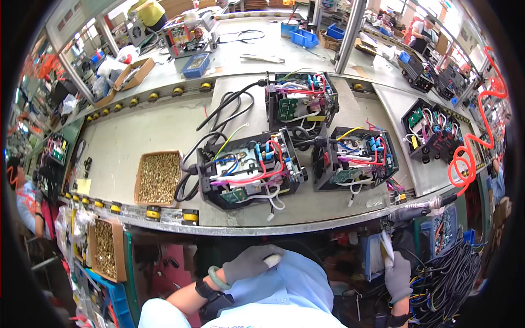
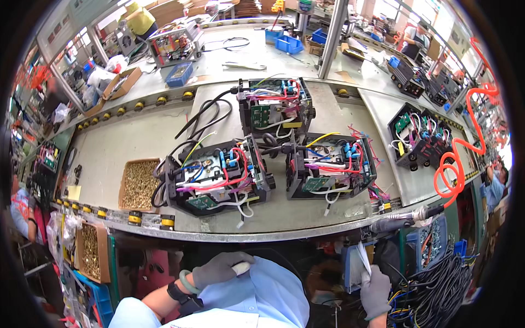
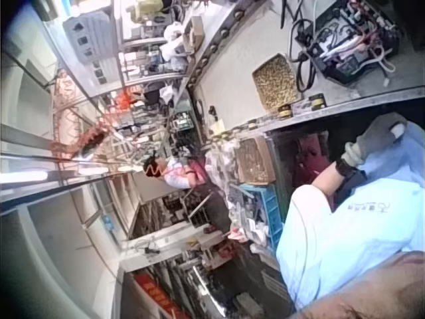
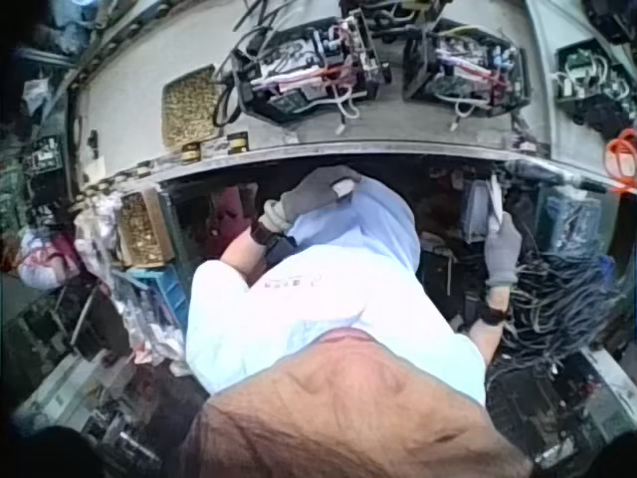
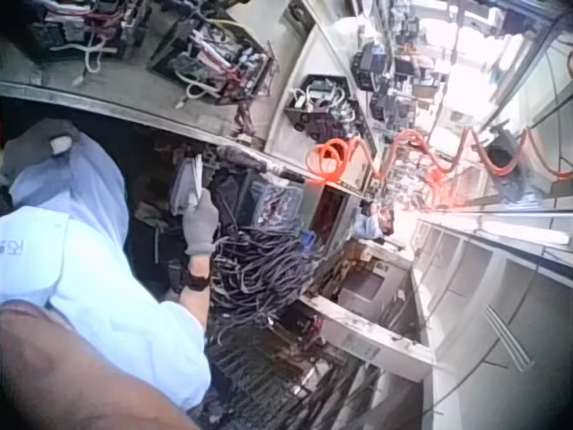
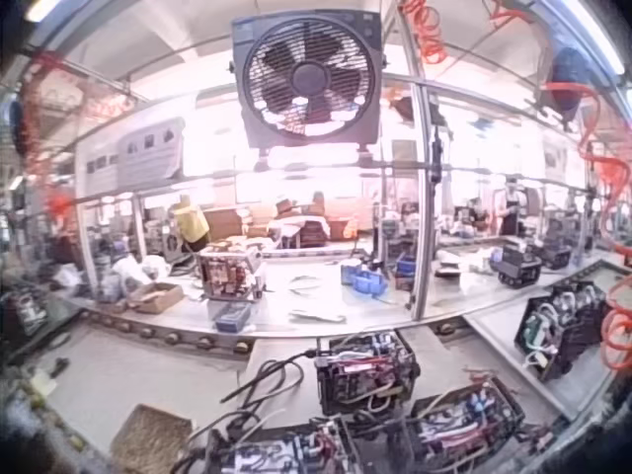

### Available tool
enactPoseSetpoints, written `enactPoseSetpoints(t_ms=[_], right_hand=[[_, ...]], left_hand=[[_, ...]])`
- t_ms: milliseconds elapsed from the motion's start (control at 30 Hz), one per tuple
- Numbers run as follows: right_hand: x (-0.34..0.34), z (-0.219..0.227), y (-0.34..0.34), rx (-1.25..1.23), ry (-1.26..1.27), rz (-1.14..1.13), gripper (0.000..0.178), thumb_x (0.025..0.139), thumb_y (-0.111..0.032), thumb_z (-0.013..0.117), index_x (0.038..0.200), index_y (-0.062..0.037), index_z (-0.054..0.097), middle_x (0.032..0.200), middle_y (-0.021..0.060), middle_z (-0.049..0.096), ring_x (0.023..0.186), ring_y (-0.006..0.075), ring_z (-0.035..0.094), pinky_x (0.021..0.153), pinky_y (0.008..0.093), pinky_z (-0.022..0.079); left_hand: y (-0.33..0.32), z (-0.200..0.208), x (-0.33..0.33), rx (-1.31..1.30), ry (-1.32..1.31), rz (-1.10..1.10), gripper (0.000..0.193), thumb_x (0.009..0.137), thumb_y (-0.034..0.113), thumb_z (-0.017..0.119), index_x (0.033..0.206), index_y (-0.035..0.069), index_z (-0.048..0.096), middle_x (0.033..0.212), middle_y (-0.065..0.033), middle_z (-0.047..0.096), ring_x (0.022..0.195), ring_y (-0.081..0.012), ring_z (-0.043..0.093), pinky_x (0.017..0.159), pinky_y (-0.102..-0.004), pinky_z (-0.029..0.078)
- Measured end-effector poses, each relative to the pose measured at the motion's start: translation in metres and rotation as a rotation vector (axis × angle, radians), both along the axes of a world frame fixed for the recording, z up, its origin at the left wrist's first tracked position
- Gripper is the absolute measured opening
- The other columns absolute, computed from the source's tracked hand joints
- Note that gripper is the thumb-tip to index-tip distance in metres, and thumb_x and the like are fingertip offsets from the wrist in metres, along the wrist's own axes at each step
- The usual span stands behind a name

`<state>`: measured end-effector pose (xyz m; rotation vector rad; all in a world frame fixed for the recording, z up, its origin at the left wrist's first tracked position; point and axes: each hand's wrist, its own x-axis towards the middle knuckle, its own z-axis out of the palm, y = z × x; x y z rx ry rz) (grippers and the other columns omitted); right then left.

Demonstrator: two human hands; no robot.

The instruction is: Assembling and wiring electrical inverter or power supply units on a factory assembly line.

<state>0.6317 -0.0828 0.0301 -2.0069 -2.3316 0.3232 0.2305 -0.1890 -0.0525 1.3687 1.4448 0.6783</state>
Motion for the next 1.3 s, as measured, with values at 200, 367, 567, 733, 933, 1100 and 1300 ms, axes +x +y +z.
enactPoseSetpoints(t_ms=[200, 367, 567, 733, 933, 1100, 1300], right_hand=[[-0.198, 0.06, 0.026, -0.623, 1.566, 0.112, 0.02, 0.1, -0.019, 0.052, 0.105, -0.0025, 0.062, 0.07, -0.0004, 0.053, 0.059, 0.0116, 0.047, 0.055, 0.0269, 0.039], [-0.323, 0.025, -0.013, -0.62, 1.626, 0.426, 0.031, 0.097, -0.011, 0.051, 0.125, 0.0012, 0.053, 0.071, -0.0025, 0.047, 0.06, 0.0061, 0.046, 0.054, 0.0212, 0.037], [-0.337, -0.008, -0.03, -1.301, 1.736, 0.474, 0.039, 0.094, -0.017, 0.053, 0.13, -0.0014, 0.05, 0.063, -0.0023, 0.038, 0.048, 0.0078, 0.032, 0.043, 0.0237, 0.029], [-0.305, -0.028, -0.016, -1.27, 1.53, 0.362, 0.017, 0.091, -0.011, 0.049, 0.107, -0.0057, 0.051, 0.059, -0.0031, 0.038, 0.045, 0.0068, 0.034, 0.04, 0.0232, 0.028], [-0.283, -0.055, -0.013, -1.117, 1.28, 0.266, 0.013, 0.092, -0.016, 0.058, 0.101, -0.0058, 0.057, 0.065, -0.0003, 0.052, 0.049, 0.008, 0.045, 0.043, 0.0241, 0.036], [-0.253, -0.061, -0.012, -1.16, 1.143, 0.279, 0.018, 0.092, -0.021, 0.065, 0.097, -0.0035, 0.062, 0.071, 0.0008, 0.057, 0.057, 0.0071, 0.05, 0.051, 0.0231, 0.04], [-0.213, -0.081, 0.024, -0.959, 1.238, 0.29, 0.022, 0.093, -0.018, 0.062, 0.102, 0.0012, 0.066, 0.072, 0.0005, 0.059, 0.063, 0.0085, 0.055, 0.058, 0.027, 0.046]], left_hand=[[0.043, 0.043, 0.032, -0.302, -1.221, 0.21, 0.053, 0.104, 0.039, 0.045, 0.142, 0.001, 0.045, 0.123, -0.0087, 0.061, 0.111, -0.0191, 0.059, 0.098, -0.0364, 0.047], [0.046, 0.047, 0.004, 0.527, -1.548, 0.592, 0.041, 0.103, 0.03, 0.04, 0.131, 0.004, 0.053, 0.118, -0.0117, 0.062, 0.111, -0.0215, 0.06, 0.1, -0.0371, 0.046], [0.0, 0.069, -0.003, 0.3, -1.36, 1.039, 0.036, 0.102, 0.028, 0.041, 0.123, 0.004, 0.058, 0.104, -0.0062, 0.062, 0.096, -0.0151, 0.06, 0.089, -0.0315, 0.048], [-0.027, 0.071, -0.017, 0.175, -0.617, 0.917, 0.034, 0.1, 0.026, 0.05, 0.121, 0.002, 0.058, 0.105, -0.0041, 0.064, 0.092, -0.0135, 0.059, 0.084, -0.0267, 0.047], [-0.007, 0.039, -0.005, 0.229, -0.378, 0.768, 0.01, 0.091, 0.01, 0.069, 0.096, 0.001, 0.068, 0.093, -0.0024, 0.066, 0.085, -0.0083, 0.058, 0.077, -0.0257, 0.048], [-0.019, 0.012, 0.007, 0.315, -0.349, 0.809, 0.012, 0.093, 0.011, 0.067, 0.089, 0.0, 0.068, 0.084, -0.0031, 0.065, 0.075, -0.0088, 0.058, 0.071, -0.0274, 0.049], [-0.004, 0.012, -0.012, 0.467, 0.39, 0.633, 0.022, 0.093, 0.018, 0.065, 0.112, 0.006, 0.065, 0.084, -0.0043, 0.07, 0.07, -0.0182, 0.067, 0.059, -0.0332, 0.05]])
